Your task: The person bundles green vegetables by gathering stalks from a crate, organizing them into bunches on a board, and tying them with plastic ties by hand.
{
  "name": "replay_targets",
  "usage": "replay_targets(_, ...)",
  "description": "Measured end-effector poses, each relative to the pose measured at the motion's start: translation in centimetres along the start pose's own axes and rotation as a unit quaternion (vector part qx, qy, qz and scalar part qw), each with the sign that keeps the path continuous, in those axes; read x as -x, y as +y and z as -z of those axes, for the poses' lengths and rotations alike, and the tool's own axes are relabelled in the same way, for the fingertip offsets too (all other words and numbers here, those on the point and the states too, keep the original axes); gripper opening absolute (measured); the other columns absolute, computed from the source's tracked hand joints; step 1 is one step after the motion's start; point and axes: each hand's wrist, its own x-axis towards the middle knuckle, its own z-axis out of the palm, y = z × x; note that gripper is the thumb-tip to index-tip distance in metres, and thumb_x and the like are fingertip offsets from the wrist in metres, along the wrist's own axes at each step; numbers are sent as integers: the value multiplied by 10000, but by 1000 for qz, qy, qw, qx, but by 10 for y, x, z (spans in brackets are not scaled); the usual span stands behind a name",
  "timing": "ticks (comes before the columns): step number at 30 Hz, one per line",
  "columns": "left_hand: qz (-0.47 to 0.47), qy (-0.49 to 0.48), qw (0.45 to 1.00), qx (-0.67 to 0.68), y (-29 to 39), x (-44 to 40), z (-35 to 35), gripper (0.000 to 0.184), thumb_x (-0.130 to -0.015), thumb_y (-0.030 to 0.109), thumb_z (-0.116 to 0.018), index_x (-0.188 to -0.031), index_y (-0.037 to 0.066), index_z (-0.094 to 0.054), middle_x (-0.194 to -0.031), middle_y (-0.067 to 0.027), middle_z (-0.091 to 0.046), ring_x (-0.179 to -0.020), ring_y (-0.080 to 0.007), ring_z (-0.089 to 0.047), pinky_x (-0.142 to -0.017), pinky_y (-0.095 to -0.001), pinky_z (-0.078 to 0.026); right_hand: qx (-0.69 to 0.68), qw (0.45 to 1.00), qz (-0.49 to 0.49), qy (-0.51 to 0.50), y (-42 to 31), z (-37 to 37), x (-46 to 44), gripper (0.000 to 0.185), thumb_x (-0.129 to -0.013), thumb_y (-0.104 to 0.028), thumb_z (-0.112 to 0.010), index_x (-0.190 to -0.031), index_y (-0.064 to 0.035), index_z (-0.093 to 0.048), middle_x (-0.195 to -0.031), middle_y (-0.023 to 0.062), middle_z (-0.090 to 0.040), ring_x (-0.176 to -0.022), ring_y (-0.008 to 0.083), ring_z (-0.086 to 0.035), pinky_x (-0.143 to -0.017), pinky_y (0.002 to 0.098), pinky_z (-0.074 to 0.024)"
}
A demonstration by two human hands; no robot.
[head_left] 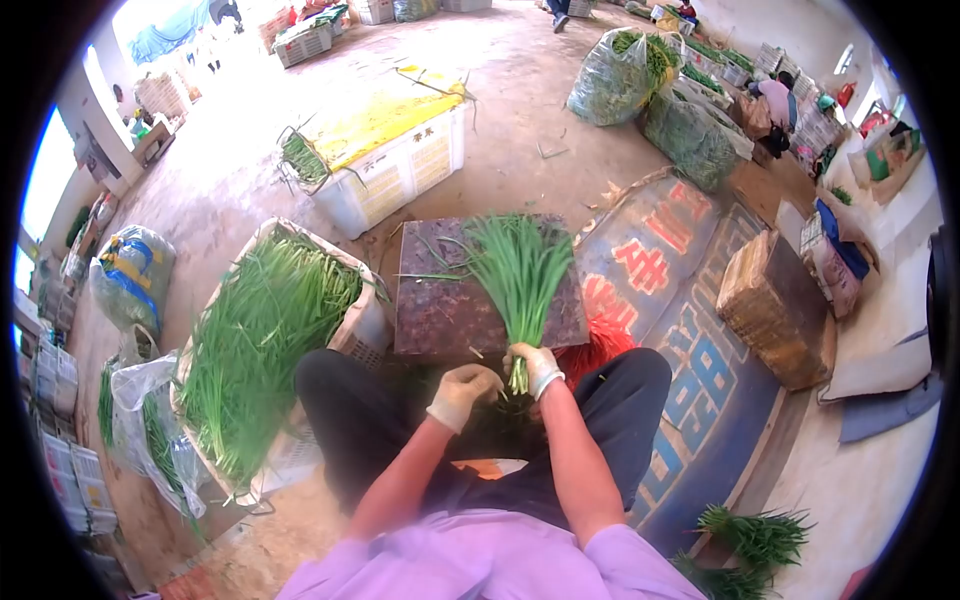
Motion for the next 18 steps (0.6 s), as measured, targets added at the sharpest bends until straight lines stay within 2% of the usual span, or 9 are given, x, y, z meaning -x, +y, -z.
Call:
replay_targets(1, 54, -93, 991, -83, 8, 1, 9, 228, -961, 187, -638, -985, -28, -712, -858, -88, -706, -758, -149, -636, -722, -280, -522, 3, 999, 34, 19, -2, 1, -1, 240, -802, -150, -717, -894, 60, -648, -759, 172, -685, -602, 270, -664, -559, 362, -542)
replay_targets(3, 229, -111, 950, -180, 15, 5, 5, 301, -940, 238, -672, -1086, -23, -708, -937, -116, -724, -845, -160, -668, -775, -302, -541, -10, 998, 51, 19, -5, 3, -6, 214, -808, -157, -709, -863, 44, -657, -718, 159, -676, -565, 259, -648, -531, 359, -522)
replay_targets(4, 225, -101, 910, -332, 1, 3, 12, 527, -906, 319, -715, -1299, -17, -611, -1078, -153, -713, -969, -184, -680, -848, -329, -543, 30, 998, 57, 27, -9, 2, -5, 196, -806, -162, -692, -815, 32, -666, -663, 144, -661, -520, 254, -625, -506, 359, -502)
replay_targets(5, 161, 19, 864, -477, -36, -3, 22, 778, -875, 411, -740, -1457, -9, -443, -1202, -164, -667, -1043, -229, -665, -899, -356, -527, 112, 993, 16, 18, -19, -1, 7, 202, -788, -174, -690, -751, 23, -667, -633, 141, -651, -496, 255, -612, -495, 360, -490)
replay_targets(7, 240, 47, 951, -189, -35, -15, 22, 906, -870, 474, -732, -1529, 11, -316, -1301, -169, -612, -1118, -284, -637, -949, -404, -501, 196, 979, -25, -54, -16, -9, 20, 229, -768, -193, -700, -732, 31, -670, -611, 142, -642, -489, 257, -608, -493, 370, -483)
replay_targets(9, 256, 16, 966, -17, -13, -15, 12, 737, -880, 462, -738, -1398, 3, -485, -1244, -173, -627, -1083, -300, -631, -882, -480, -512, 308, 941, -101, -94, -11, -26, 41, 264, -765, -226, -729, -823, 28, -684, -675, 131, -661, -538, 240, -630, -523, 365, -496)
replay_targets(11, 253, 74, 958, 117, -30, -29, 21, 564, -889, 424, -738, -1241, 7, -594, -1188, -168, -646, -1050, -286, -636, -837, -481, -525, 358, 907, -54, -216, 17, -25, 38, 257, -787, -231, -734, -873, 2, -671, -706, 108, -655, -573, 217, -633, -547, 348, -507)
replay_targets(13, 202, 151, 961, 111, -18, -32, 20, 409, -927, 348, -701, -1156, 19, -622, -1081, -157, -666, -976, -314, -657, -844, -486, -539, 337, 908, -74, -238, 6, -29, 57, 241, -800, -224, -729, -887, -10, -661, -721, 97, -649, -584, 204, -631, -552, 337, -509)
replay_targets(18, 20, 70, 950, 305, 15, -47, 29, 412, -975, 260, -632, -1285, 2, -550, -1155, -148, -658, -1035, -305, -648, -940, -458, -515, 227, 930, -103, -268, -30, -28, 107, 149, -828, -118, -677, -921, -24, -607, -726, 80, -596, -551, 162, -566, -492, 279, -443)
